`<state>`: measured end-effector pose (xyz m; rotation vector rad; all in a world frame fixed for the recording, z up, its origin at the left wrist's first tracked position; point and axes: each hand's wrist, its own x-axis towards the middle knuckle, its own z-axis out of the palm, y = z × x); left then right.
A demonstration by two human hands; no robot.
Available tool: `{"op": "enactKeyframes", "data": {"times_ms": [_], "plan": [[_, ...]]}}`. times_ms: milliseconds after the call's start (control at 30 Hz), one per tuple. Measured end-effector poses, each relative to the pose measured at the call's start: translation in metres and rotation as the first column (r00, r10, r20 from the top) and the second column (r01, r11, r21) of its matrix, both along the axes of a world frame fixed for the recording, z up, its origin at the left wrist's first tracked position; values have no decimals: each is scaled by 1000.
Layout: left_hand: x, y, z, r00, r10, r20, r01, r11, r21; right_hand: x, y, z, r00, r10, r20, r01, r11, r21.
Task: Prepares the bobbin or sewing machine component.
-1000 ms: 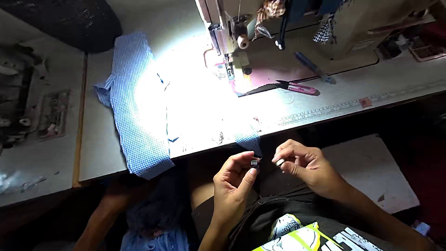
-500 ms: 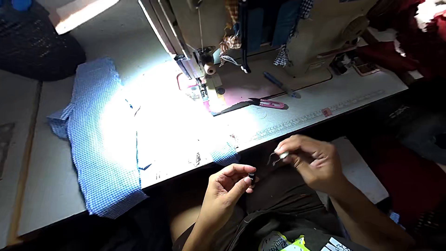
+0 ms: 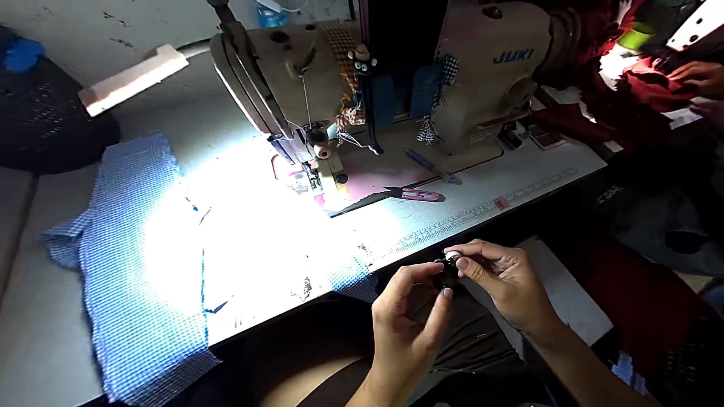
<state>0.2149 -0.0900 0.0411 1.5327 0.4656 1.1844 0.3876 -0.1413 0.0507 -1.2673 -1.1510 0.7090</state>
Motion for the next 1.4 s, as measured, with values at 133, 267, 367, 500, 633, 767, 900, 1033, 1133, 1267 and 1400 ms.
{"op": "enactKeyframes", "data": {"times_ms": [133,267,367,500,633,767,900,1033,1133,1267,1400], "plan": [[2,-8,-3,992,103,77,-102,995,-21,-17,-4,2,1000,-16,-14,18,995,98],[2,-10,-6,980,98,175,-90,995,-53,-29,-6,3,996,-73,53,62,982,180],[-1,-11,-9,972,36,232,-17,996,-86,-28,-8,5,987,-83,138,55,978,200],[-3,-13,-10,967,43,252,-8,991,-137,-35,-12,11,915,-121,385,43,978,206],[-7,-16,-10,972,48,228,-5,982,-187,-41,-14,12,896,-134,423,48,977,207],[-11,-16,-10,960,6,279,83,948,-308,-37,-14,13,918,-82,387,11,983,183],[-16,-14,-10,930,-46,365,198,899,-391,-32,-12,10,939,-96,329,35,982,187],[-17,-16,-8,943,-24,333,165,900,-404,-33,-9,7,950,-36,309,-13,988,153],[-18,-15,-7,952,-3,306,139,896,-421,-35,-8,6,930,-33,366,-12,993,119],[-23,-14,-6,951,10,310,152,856,-493,-33,-7,5,935,-54,349,12,993,121],[-25,-14,-6,942,26,335,158,847,-508,-40,-10,5,949,-14,315,-37,987,155]]}}
